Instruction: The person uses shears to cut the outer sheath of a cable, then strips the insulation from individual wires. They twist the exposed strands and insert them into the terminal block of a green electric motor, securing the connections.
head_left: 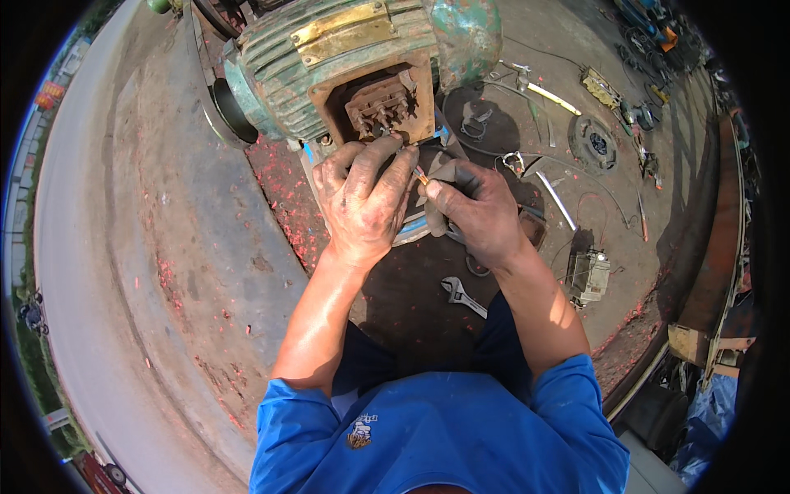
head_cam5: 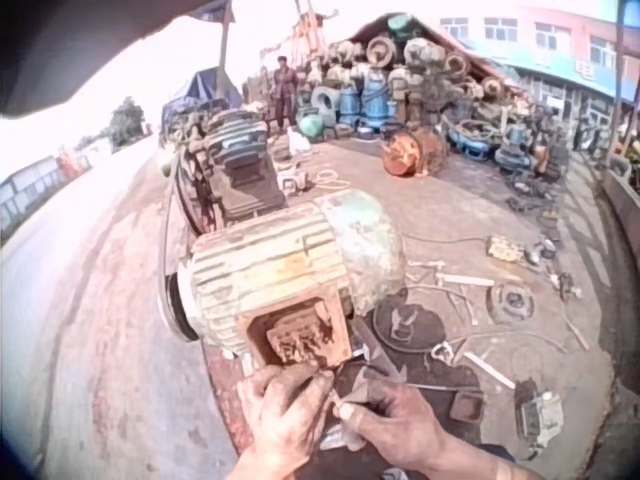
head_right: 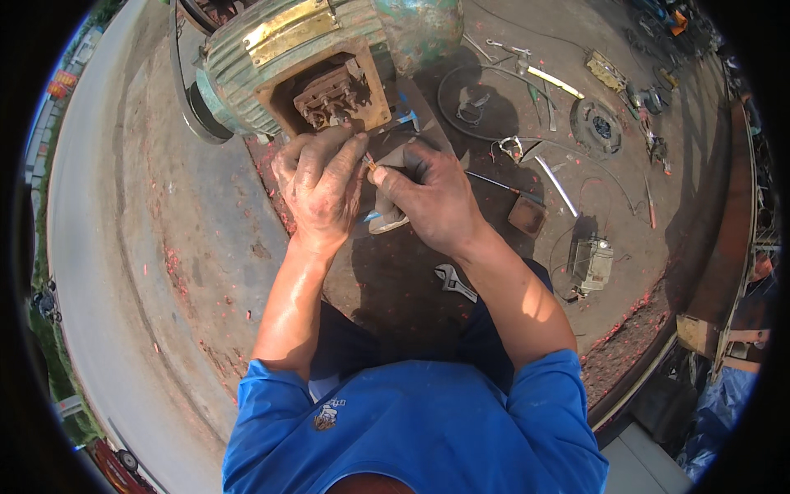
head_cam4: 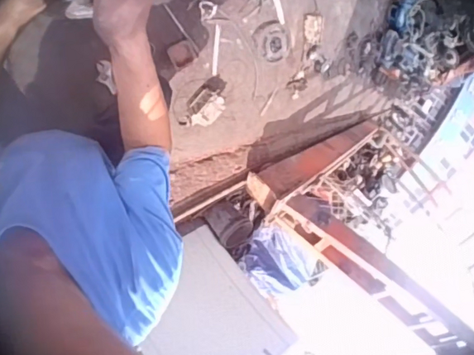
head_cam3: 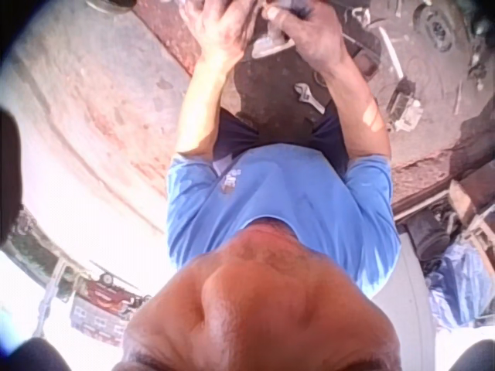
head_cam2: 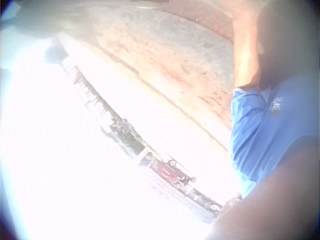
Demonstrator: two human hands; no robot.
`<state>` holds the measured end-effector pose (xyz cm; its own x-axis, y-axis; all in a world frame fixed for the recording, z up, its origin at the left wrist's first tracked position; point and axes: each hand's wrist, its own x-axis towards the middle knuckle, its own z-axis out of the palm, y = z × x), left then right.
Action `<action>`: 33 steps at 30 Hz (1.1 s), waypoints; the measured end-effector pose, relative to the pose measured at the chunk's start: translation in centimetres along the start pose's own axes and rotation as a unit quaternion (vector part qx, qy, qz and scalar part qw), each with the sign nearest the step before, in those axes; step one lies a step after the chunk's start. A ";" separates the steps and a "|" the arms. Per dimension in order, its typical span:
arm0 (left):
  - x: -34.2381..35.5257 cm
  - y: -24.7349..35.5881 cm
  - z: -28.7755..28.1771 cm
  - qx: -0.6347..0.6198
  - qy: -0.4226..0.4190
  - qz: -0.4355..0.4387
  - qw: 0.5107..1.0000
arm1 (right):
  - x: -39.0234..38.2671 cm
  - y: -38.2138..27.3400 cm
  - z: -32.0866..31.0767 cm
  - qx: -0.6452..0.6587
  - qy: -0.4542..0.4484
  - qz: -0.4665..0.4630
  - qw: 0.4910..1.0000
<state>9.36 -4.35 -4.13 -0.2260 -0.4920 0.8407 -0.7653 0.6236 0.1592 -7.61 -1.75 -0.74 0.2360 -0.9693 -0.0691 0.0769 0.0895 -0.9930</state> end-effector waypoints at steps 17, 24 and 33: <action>-1.8 0.2 -2.3 -0.134 0.039 -0.088 0.986 | -6.8 17.4 -18.3 -0.411 0.226 0.152 0.870; -2.4 0.4 -3.2 -0.281 0.100 -0.384 0.874 | -12.3 28.4 -19.5 -0.579 0.076 0.134 0.800; -1.0 1.5 -4.5 -0.466 0.122 -0.509 0.713 | -11.1 35.6 -16.9 -0.653 -0.055 0.081 0.751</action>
<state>11.14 -0.16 -2.35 0.3599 -0.9286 0.0907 0.3003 0.2073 0.9310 -23.89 8.36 -36.91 0.2239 -0.9385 -0.2628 -0.9601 -0.1660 -0.2253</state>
